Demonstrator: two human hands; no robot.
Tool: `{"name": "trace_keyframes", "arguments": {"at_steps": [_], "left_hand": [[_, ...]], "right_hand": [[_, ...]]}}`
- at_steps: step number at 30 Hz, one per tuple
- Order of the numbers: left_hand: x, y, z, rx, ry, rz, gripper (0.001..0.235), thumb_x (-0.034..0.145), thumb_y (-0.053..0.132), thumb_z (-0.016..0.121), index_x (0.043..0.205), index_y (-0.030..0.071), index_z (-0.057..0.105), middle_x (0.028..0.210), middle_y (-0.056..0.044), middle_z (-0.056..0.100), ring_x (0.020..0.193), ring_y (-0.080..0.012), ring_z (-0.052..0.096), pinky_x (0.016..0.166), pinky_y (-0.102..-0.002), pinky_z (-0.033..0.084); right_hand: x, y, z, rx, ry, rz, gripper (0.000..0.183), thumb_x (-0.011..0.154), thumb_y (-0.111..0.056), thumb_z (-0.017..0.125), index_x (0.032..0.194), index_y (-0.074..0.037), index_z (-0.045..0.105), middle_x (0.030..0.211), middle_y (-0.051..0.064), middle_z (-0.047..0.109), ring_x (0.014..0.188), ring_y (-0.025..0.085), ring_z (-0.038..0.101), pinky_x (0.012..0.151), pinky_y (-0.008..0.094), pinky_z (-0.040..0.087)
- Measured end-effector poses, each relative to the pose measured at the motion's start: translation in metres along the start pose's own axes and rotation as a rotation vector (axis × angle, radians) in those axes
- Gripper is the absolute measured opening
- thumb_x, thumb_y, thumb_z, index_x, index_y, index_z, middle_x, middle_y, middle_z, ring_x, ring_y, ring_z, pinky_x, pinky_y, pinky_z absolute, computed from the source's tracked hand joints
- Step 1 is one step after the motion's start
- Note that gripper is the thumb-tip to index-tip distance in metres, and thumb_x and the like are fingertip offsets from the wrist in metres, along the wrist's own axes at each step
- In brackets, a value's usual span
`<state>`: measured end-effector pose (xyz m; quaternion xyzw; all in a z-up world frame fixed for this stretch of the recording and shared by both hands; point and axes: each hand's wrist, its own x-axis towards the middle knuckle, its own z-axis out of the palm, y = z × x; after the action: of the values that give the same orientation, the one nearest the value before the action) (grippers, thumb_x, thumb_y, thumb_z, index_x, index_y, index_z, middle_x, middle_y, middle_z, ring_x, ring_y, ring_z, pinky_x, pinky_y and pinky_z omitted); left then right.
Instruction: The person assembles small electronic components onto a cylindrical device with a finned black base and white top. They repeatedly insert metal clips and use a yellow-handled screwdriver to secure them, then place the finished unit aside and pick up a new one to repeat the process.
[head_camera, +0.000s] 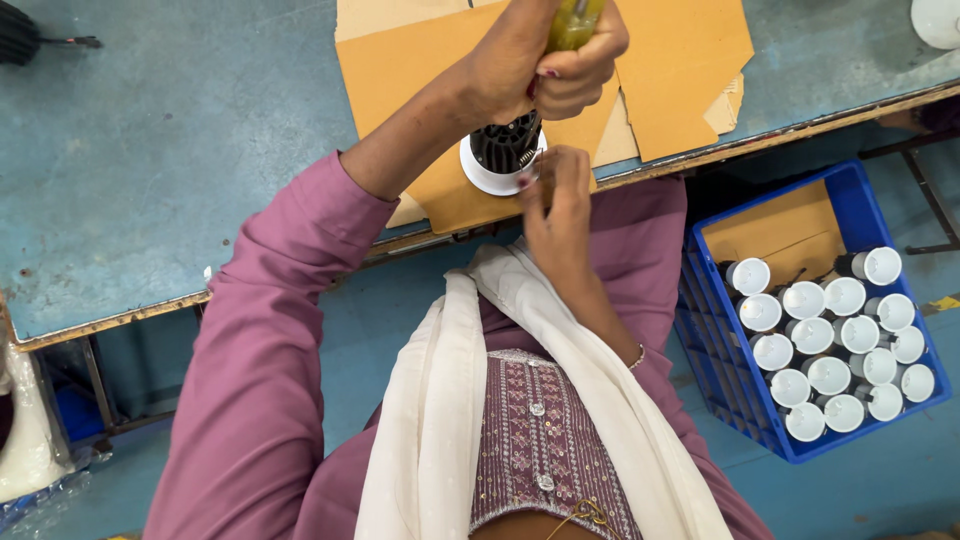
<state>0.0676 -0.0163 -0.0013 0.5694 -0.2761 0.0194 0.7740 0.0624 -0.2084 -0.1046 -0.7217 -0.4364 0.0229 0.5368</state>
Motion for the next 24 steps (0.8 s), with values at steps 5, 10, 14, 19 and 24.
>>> {"name": "trace_keyframes", "arguments": {"at_steps": [5, 10, 14, 19, 24], "left_hand": [[-0.004, -0.001, 0.002, -0.023, 0.025, -0.009, 0.074, 0.103, 0.077, 0.03, 0.064, 0.013, 0.029, 0.049, 0.004, 0.024, 0.037, -0.0055, 0.023, 0.039, -0.023, 0.02], [-0.004, -0.004, 0.0, -0.034, 0.032, -0.008, 0.075, 0.102, 0.077, 0.03, 0.064, 0.013, 0.029, 0.05, 0.004, 0.024, 0.038, -0.0052, 0.022, 0.039, -0.023, 0.019], [-0.004, -0.006, -0.001, -0.038, 0.035, 0.007, 0.075, 0.102, 0.078, 0.029, 0.065, 0.013, 0.029, 0.05, 0.003, 0.024, 0.038, -0.0053, 0.022, 0.04, -0.023, 0.02], [-0.003, 0.0, 0.004, 0.0, 0.078, -0.004, 0.075, 0.105, 0.075, 0.03, 0.063, 0.012, 0.029, 0.05, 0.003, 0.025, 0.039, -0.0059, 0.021, 0.038, -0.022, 0.017], [0.004, 0.011, 0.022, 0.077, 0.138, 0.005, 0.072, 0.104, 0.073, 0.033, 0.064, 0.013, 0.029, 0.048, 0.003, 0.026, 0.038, -0.0081, 0.024, 0.038, -0.024, 0.02]], "right_hand": [[0.002, -0.011, 0.002, -0.028, -0.02, -0.029, 0.025, 0.098, -0.005, 0.068, 0.115, 0.006, 0.053, 0.113, 0.019, 0.049, 0.101, 0.034, 0.053, 0.087, 0.043, 0.046], [0.004, -0.009, 0.0, -0.076, -0.01, -0.074, 0.019, 0.096, -0.001, 0.069, 0.112, 0.002, 0.059, 0.116, 0.015, 0.055, 0.105, 0.034, 0.056, 0.091, 0.044, 0.047], [0.002, -0.005, -0.003, -0.082, -0.027, 0.008, 0.024, 0.097, -0.003, 0.07, 0.118, 0.0, 0.06, 0.123, 0.016, 0.058, 0.109, 0.032, 0.061, 0.093, 0.042, 0.05], [0.003, -0.004, 0.005, -0.133, 0.004, -0.134, 0.054, 0.095, -0.019, 0.078, 0.133, 0.0, 0.045, 0.136, 0.024, 0.052, 0.12, 0.041, 0.058, 0.099, 0.043, 0.051], [0.006, -0.003, 0.018, -0.103, 0.065, -0.074, 0.085, 0.087, -0.032, 0.085, 0.143, 0.006, 0.035, 0.131, 0.025, 0.055, 0.117, 0.044, 0.06, 0.096, 0.048, 0.05]]}}
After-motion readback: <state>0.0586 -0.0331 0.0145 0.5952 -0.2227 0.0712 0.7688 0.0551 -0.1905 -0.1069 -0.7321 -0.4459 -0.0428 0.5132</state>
